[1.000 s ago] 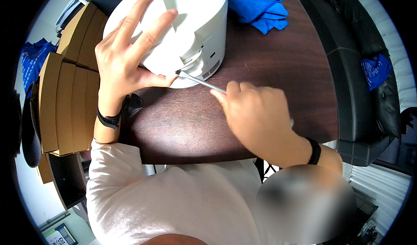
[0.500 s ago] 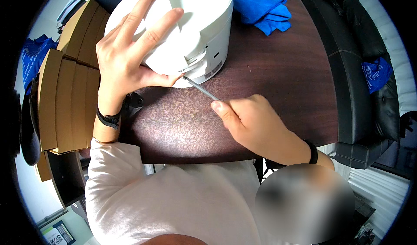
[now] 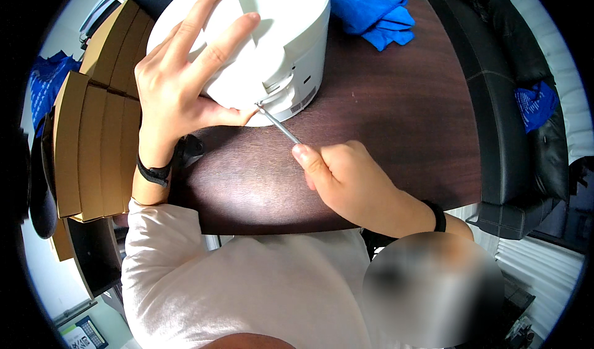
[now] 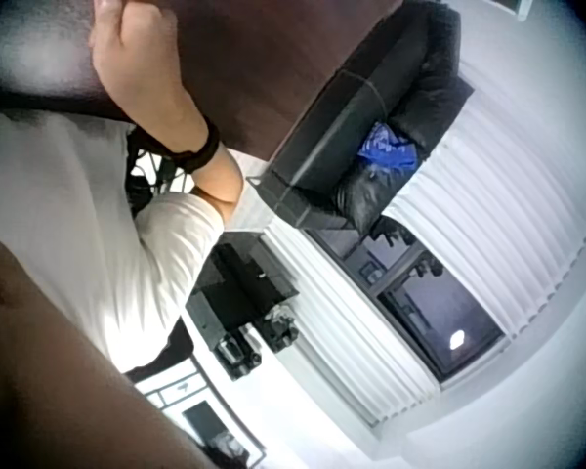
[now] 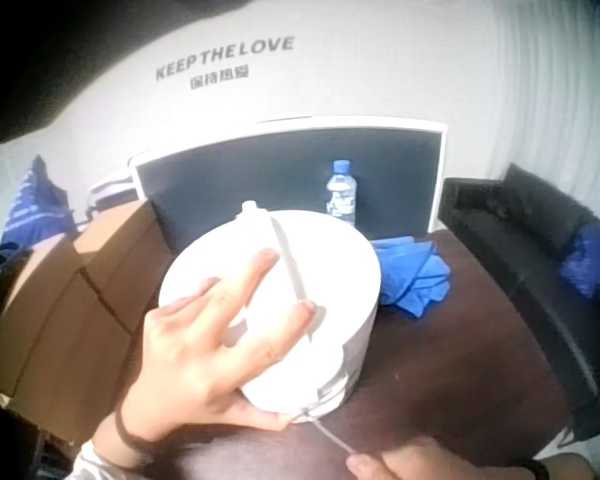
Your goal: The person uses a screwdriver to remove screws from the base of a white cylindrical appliance. They rotate the appliance to access different screw locations and remove a small plastic cover. The person then lifts the top lid to reveal the interior.
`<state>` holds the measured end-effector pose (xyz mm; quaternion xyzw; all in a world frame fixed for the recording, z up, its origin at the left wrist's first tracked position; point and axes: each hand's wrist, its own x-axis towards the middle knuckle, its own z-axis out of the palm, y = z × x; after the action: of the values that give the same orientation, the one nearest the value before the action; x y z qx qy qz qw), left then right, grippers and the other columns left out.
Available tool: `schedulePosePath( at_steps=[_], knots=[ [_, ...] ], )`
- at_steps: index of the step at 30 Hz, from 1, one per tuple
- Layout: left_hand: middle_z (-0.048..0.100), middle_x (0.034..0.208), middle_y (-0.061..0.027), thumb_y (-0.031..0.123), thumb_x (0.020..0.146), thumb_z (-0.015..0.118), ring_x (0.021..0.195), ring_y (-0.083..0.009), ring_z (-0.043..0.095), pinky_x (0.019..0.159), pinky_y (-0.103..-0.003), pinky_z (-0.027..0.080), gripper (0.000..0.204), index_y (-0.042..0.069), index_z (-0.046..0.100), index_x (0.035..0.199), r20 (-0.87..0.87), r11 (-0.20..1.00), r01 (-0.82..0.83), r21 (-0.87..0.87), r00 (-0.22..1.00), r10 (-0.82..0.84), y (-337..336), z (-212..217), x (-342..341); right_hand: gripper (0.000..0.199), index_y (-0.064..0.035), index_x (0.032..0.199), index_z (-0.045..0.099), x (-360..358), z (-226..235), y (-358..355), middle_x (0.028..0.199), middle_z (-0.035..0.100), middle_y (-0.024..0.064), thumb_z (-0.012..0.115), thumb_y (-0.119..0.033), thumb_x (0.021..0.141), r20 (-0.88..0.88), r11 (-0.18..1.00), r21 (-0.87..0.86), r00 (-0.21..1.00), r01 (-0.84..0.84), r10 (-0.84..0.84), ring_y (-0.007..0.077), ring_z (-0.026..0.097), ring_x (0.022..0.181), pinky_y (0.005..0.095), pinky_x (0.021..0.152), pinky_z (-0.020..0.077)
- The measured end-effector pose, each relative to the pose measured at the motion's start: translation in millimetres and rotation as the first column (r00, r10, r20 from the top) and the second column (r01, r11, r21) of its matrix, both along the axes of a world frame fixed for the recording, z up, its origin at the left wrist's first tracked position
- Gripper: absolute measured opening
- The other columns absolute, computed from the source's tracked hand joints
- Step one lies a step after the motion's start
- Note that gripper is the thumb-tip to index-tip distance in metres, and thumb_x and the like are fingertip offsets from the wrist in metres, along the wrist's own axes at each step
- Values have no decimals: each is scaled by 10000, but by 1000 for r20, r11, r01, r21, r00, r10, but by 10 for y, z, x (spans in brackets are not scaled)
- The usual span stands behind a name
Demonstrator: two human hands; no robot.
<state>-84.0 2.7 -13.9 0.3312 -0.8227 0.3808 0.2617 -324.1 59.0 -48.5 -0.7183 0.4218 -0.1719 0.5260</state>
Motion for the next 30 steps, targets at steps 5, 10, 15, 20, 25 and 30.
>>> schedulePosePath(
  at_steps=[5, 10, 15, 20, 25, 30],
  knots=[
    [549, 1209, -250, 624, 683, 638, 943, -355, 654, 749, -387, 558, 654, 189, 635, 1171, -46, 990, -27, 135, 998, 33, 113, 84, -25, 554, 18, 582, 535, -12, 25, 7, 444, 461, 137, 404, -340, 985, -14, 1000, 11, 1000, 4, -4, 241, 473, 407, 360, 465, 379],
    [552, 1207, -249, 629, 679, 644, 933, -363, 657, 738, -388, 562, 660, 187, 635, 1170, -2, 999, 38, -29, 999, -38, -70, -66, 85, 545, 21, 571, 520, 1, 41, -6, 440, 456, 145, 424, -327, 979, -14, 1000, -14, 1000, 5, -5, 276, 478, 409, 372, 459, 378],
    [552, 1207, -250, 639, 690, 636, 933, -367, 656, 727, -395, 566, 665, 188, 631, 1179, 14, 1000, 22, -20, 1000, -22, -63, -65, 81, 478, -15, 552, 496, -8, 36, 7, 444, 463, 136, 508, -287, 945, -205, 943, -330, 978, -37, -33, 279, 527, 433, 373, 412, 375],
    [551, 1209, -250, 655, 698, 620, 933, -367, 656, 723, -401, 566, 673, 188, 628, 1182, -21, 999, 37, -33, 999, -38, -71, -84, 55, 351, -101, 606, 481, -13, 71, 29, 513, 463, 51, 604, -298, 869, -462, 487, -837, 798, -249, -387, 210, 534, 453, 356, 394, 381],
    [551, 1208, -250, 646, 684, 627, 923, -366, 657, 729, -390, 562, 679, 185, 630, 1182, -22, 1000, 9, 1, 1000, -9, -13, -54, 39, 340, -105, 621, 471, -147, 250, -127, 551, 417, 31, 643, -313, 826, -446, 335, -881, 826, -335, -345, 195, 505, 477, 336, 419, 384],
    [551, 1206, -251, 637, 674, 634, 917, -362, 659, 727, -384, 562, 682, 180, 631, 1181, -11, 1000, 20, -11, 1000, -20, -26, -28, 43, 408, -39, 585, 514, -192, 92, -74, 488, 468, 92, 582, -295, 896, -238, 810, -583, 966, -56, -104, 246, 504, 429, 365, 432, 378]
  ],
)
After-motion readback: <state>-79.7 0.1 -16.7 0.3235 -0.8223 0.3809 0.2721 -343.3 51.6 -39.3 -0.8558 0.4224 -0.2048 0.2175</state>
